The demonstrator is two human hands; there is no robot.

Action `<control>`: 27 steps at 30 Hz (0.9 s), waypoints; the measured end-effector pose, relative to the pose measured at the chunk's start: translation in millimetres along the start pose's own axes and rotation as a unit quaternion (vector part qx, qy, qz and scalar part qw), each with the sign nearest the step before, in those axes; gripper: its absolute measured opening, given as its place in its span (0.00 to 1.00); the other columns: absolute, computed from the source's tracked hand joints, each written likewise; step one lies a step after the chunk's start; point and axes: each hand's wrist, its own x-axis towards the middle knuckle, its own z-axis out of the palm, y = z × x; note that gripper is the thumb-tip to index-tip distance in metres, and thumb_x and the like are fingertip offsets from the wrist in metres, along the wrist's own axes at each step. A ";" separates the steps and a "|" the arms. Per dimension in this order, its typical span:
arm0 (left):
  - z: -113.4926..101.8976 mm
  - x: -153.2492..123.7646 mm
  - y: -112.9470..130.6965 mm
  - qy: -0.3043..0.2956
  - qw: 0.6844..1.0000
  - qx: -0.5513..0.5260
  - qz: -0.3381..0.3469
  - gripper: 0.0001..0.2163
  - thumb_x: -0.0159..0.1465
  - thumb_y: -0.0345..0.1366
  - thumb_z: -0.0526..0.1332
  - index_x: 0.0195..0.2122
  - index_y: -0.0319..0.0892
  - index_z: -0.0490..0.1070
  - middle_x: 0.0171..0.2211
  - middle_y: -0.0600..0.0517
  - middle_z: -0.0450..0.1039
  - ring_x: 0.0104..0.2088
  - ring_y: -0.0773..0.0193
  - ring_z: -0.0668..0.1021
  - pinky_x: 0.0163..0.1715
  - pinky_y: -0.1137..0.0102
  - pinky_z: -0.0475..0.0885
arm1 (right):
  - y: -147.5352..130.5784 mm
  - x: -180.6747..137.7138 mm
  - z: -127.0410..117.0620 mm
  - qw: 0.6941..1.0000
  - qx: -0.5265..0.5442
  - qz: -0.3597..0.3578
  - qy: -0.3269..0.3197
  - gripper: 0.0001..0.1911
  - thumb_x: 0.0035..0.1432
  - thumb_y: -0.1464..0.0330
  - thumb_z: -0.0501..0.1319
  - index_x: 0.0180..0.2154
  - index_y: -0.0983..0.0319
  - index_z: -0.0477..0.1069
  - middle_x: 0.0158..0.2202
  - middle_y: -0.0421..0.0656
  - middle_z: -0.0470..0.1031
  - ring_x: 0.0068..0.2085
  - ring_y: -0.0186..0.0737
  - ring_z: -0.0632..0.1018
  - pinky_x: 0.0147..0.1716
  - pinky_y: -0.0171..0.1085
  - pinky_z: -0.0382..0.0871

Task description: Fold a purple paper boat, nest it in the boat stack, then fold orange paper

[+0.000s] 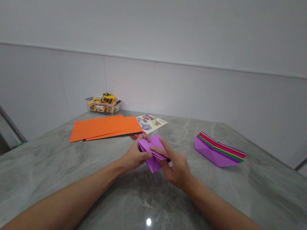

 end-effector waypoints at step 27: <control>-12.8 9.2 -1.4 0.074 0.977 0.193 0.060 0.13 0.48 0.39 0.71 0.32 0.40 0.72 0.24 0.56 0.70 0.25 0.69 0.69 0.27 0.74 0.63 | 25.4 -0.2 0.7 0.996 -0.046 0.071 0.041 0.14 0.62 0.65 0.56 0.46 0.54 0.77 0.60 0.49 0.61 0.57 0.51 0.67 0.52 0.51 0.66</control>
